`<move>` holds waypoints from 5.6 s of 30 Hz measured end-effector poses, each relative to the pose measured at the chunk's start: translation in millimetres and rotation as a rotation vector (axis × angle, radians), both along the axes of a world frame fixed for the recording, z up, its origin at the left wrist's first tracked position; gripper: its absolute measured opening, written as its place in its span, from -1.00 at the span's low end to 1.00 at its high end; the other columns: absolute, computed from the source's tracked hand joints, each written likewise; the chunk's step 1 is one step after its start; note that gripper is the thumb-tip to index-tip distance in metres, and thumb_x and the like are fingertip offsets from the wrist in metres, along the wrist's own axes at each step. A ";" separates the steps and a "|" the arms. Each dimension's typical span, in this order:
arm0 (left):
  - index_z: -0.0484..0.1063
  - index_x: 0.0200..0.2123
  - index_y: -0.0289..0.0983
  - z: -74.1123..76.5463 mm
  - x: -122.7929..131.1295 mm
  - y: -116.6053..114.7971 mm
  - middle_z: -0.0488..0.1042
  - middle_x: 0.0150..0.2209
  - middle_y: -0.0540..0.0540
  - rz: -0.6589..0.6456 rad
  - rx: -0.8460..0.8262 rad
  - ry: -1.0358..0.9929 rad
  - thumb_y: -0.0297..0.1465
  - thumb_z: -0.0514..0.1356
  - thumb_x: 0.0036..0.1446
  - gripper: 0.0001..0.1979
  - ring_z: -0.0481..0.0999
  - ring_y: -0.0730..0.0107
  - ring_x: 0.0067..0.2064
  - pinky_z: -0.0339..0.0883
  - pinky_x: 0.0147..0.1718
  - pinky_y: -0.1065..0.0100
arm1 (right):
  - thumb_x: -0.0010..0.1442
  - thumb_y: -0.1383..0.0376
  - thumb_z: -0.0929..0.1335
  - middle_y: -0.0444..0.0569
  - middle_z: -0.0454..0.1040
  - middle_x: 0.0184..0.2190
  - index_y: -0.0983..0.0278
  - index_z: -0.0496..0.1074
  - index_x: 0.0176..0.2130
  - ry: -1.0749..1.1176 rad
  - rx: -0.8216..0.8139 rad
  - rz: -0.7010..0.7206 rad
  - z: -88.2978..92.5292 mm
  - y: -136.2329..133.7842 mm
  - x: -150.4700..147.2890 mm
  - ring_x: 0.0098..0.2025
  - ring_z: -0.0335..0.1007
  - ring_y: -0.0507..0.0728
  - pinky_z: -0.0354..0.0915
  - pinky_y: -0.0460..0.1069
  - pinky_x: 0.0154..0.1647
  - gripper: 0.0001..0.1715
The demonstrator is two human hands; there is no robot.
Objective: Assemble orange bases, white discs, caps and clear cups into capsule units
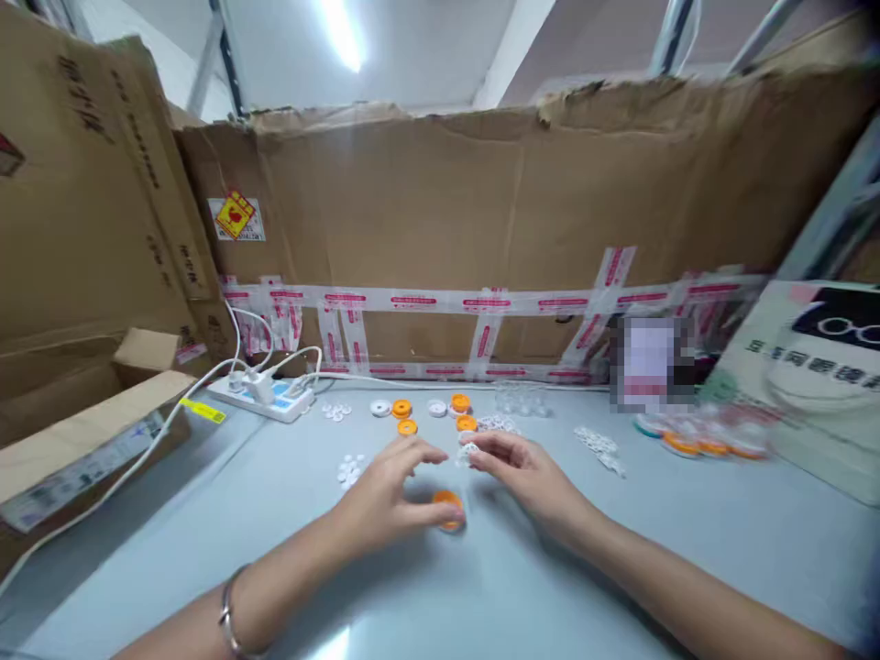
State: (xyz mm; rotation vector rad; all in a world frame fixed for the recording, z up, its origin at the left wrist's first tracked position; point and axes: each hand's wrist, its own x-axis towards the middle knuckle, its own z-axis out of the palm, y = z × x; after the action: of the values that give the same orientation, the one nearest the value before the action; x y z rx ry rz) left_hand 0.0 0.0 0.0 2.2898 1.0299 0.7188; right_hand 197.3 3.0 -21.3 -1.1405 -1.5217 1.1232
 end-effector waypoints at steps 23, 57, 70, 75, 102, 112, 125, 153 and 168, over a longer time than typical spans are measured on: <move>0.40 -0.38 -0.30 -19.6 5.8 0.9 0.35 -0.39 -0.02 0.001 -0.087 0.146 -0.25 0.28 -0.15 -0.72 0.33 0.38 -0.35 0.16 -0.37 0.43 | 0.02 0.45 0.29 -0.07 0.55 -0.41 0.28 0.47 -0.41 -0.348 0.202 0.147 3.7 -16.7 -19.3 -0.33 0.44 0.08 0.29 -0.06 -0.25 -0.84; 0.38 -0.21 -0.33 -23.9 16.5 3.0 0.45 -0.37 -0.04 0.050 -0.660 -0.570 -0.42 0.33 -0.23 -0.59 0.41 0.48 -0.43 0.24 -0.35 0.39 | 0.03 0.23 0.35 -0.07 0.50 -0.36 0.25 0.44 -0.31 -0.183 0.266 0.016 15.8 -19.5 -14.7 -0.30 0.39 0.07 0.32 -0.02 -0.22 -0.82; 0.28 -0.27 -0.30 -10.6 11.5 -3.8 0.43 -0.20 -0.16 0.163 -0.617 -0.652 -0.23 0.32 -0.18 -0.57 0.45 0.32 -0.19 0.25 -0.17 0.31 | -0.08 0.24 0.35 0.06 0.45 -0.30 0.30 0.43 -0.35 -0.562 0.385 -0.580 -25.6 84.2 111.5 -0.31 0.36 0.19 0.27 0.11 -0.22 -0.76; 0.29 -0.23 -0.30 -8.0 9.7 -5.5 0.44 -0.19 -0.17 0.161 -0.573 -0.626 -0.23 0.29 -0.12 -0.59 0.43 0.32 -0.18 0.24 -0.18 0.32 | -0.06 0.27 0.31 0.01 0.38 -0.37 0.29 0.41 -0.41 -0.597 0.424 -0.580 -33.6 86.1 105.1 -0.29 0.32 0.17 0.24 0.09 -0.17 -0.84; 0.42 -0.12 -0.31 -7.1 8.3 -6.9 0.51 -0.21 -0.16 0.129 -0.554 -0.661 -0.26 0.32 -0.18 -0.51 0.47 0.26 -0.25 0.30 -0.22 0.28 | 0.18 0.20 0.23 0.01 0.27 -0.13 0.13 0.33 -0.05 -0.091 0.428 0.070 24.1 -22.5 -13.9 -0.02 0.24 0.08 0.30 -0.02 -0.04 -0.68; 0.46 -0.22 -0.32 -6.9 10.3 -7.4 0.53 -0.32 -0.11 0.089 -0.538 -0.686 -0.31 0.31 -0.16 -0.63 0.47 0.32 -0.31 0.30 -0.28 0.33 | 0.17 0.32 0.22 -0.01 0.27 -0.17 0.13 0.39 -0.11 -0.232 0.482 0.037 24.3 -24.7 -12.3 -0.07 0.25 0.11 0.26 0.00 -0.05 -0.70; 0.48 -0.20 -0.32 -8.5 10.5 -9.4 0.46 -0.28 -0.12 0.057 -0.366 -0.614 -0.37 0.23 -0.06 -0.70 0.42 0.38 -0.34 0.30 -0.33 0.38 | 0.15 0.37 0.24 0.01 0.34 -0.25 0.16 0.38 -0.11 -0.332 0.775 0.012 21.0 -21.1 -8.4 -0.18 0.33 0.10 0.34 -0.01 -0.20 -0.70; 0.50 -0.31 -0.36 -8.2 9.0 -10.6 0.50 -0.35 -0.13 -0.125 -0.620 -0.562 -0.24 0.24 -0.04 -0.69 0.44 0.32 -0.29 0.27 -0.22 0.36 | 0.10 0.11 0.28 -0.18 0.31 -0.59 0.27 0.34 -0.34 -0.357 0.237 0.165 29.6 -20.5 -2.6 -0.53 0.20 -0.01 0.14 -0.10 -0.49 -0.73; 0.49 -0.33 -0.39 -9.1 9.8 -9.2 0.49 -0.37 -0.15 -0.079 -0.648 -0.591 -0.20 0.25 -0.08 -0.65 0.45 0.32 -0.31 0.29 -0.23 0.33 | 0.07 0.03 0.28 -0.19 0.24 -0.59 0.27 0.31 -0.34 -0.297 0.136 0.195 29.4 -15.8 -1.2 -0.53 0.14 0.00 0.11 -0.10 -0.49 -0.65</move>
State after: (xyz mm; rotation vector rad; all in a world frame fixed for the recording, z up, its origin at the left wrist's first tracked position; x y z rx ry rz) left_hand 9.8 -9.2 -9.1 1.4294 0.7357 0.8113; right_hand 196.0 -12.8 8.1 -1.1199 -1.9437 0.9898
